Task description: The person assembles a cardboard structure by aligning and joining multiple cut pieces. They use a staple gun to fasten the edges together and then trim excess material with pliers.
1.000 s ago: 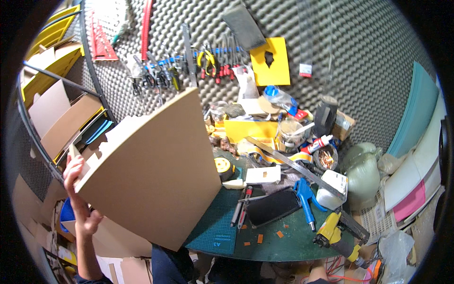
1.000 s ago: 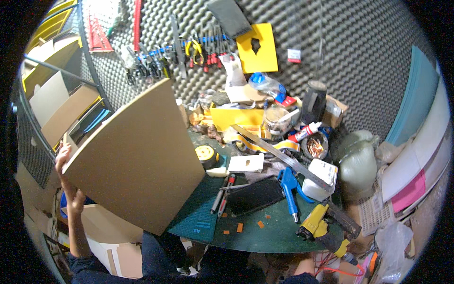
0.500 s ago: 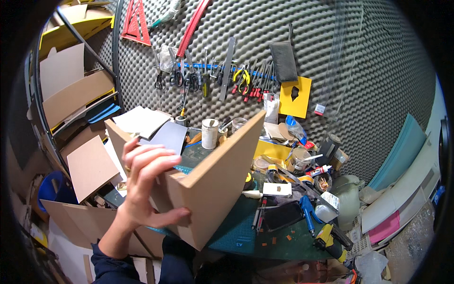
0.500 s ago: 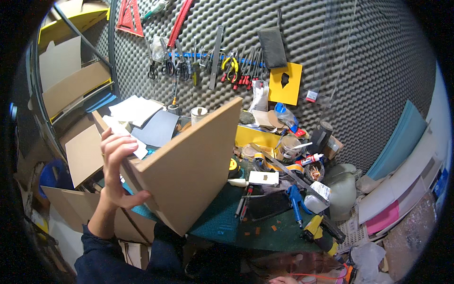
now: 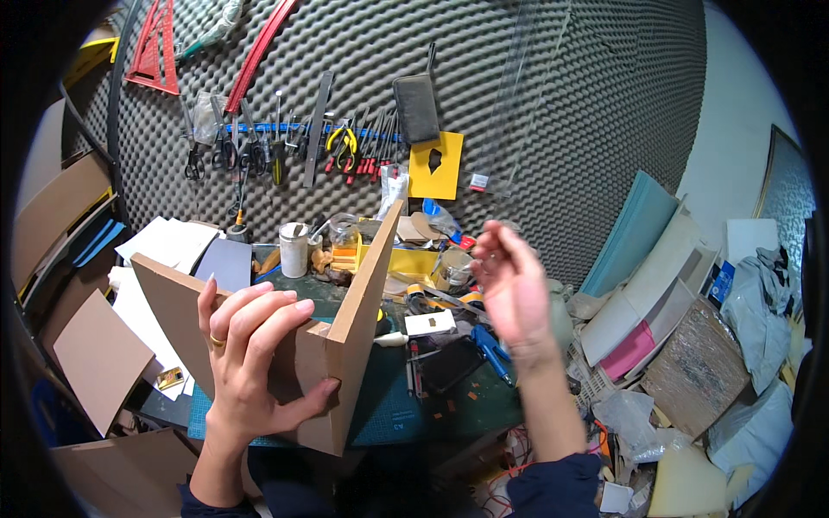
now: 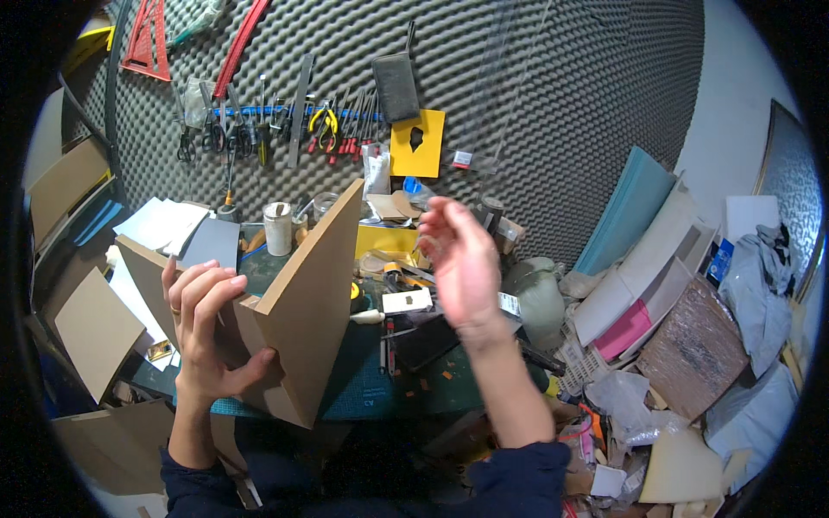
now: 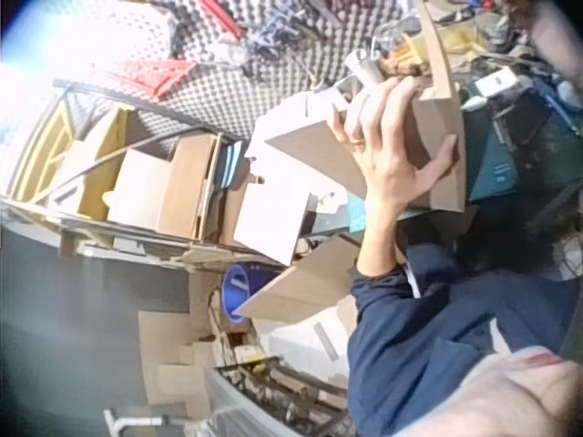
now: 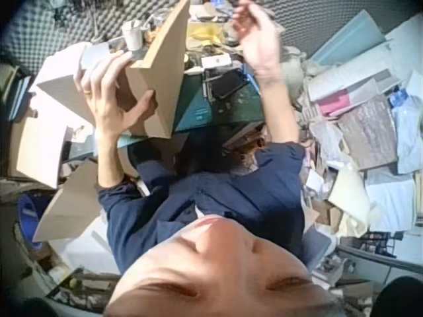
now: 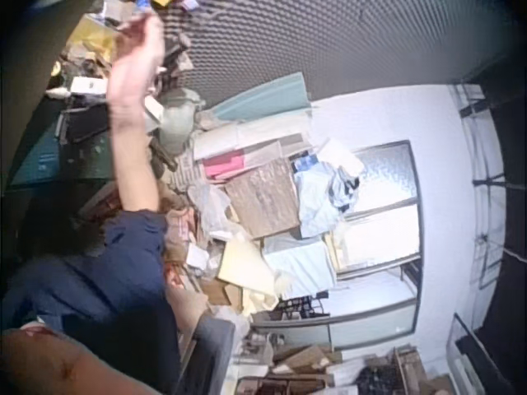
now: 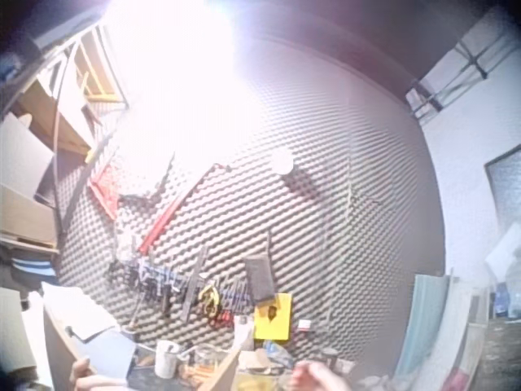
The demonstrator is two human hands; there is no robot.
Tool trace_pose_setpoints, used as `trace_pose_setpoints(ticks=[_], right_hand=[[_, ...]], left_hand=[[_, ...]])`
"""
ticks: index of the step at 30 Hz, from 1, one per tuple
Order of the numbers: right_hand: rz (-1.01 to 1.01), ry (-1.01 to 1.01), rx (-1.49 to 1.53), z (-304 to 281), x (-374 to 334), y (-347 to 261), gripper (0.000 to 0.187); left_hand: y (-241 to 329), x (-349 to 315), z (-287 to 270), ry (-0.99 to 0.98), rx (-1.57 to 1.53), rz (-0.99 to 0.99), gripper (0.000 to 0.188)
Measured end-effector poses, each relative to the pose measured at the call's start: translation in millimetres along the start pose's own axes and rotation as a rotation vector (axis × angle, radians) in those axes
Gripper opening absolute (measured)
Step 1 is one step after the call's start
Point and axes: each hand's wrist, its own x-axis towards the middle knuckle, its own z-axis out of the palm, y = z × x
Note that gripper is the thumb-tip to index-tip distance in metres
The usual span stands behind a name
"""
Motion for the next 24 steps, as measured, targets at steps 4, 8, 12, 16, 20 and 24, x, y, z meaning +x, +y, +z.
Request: trace_pose_setpoints(ticks=[4, 8, 12, 16, 20, 24], right_hand=[[-0.18, -0.014, -0.12, 31.2, -26.2, 39.8, 0.025], [-0.436, 0.056, -0.431, 40.1, -58.6, 64.7, 0.013], [-0.376, 0.078, -0.366, 35.6, -78.9, 73.3, 0.014], [-0.384, 0.114, -0.442, 35.1, -87.6, 76.6, 0.015], [-0.434, 0.16, -0.532, 35.3, -92.0, 76.0, 0.015], [-0.403, 0.175, -0.391, 32.4, -101.4, 72.0, 0.017]], left_hand=[[9.7, -12.4, 3.1, 0.078, -0.019, -0.072, 0.065], [57.4, -41.5, 21.1, 0.193, -0.413, 0.182, 0.056], [122.5, -68.2, 55.5, -0.094, -0.814, -0.425, 0.079], [142.6, -74.6, 91.9, -0.212, -1.153, -0.588, 0.088], [161.7, -77.8, 106.2, -0.171, -1.336, -0.684, 0.081], [167.3, -78.9, 109.2, -0.112, -1.221, -0.649, 0.069]])
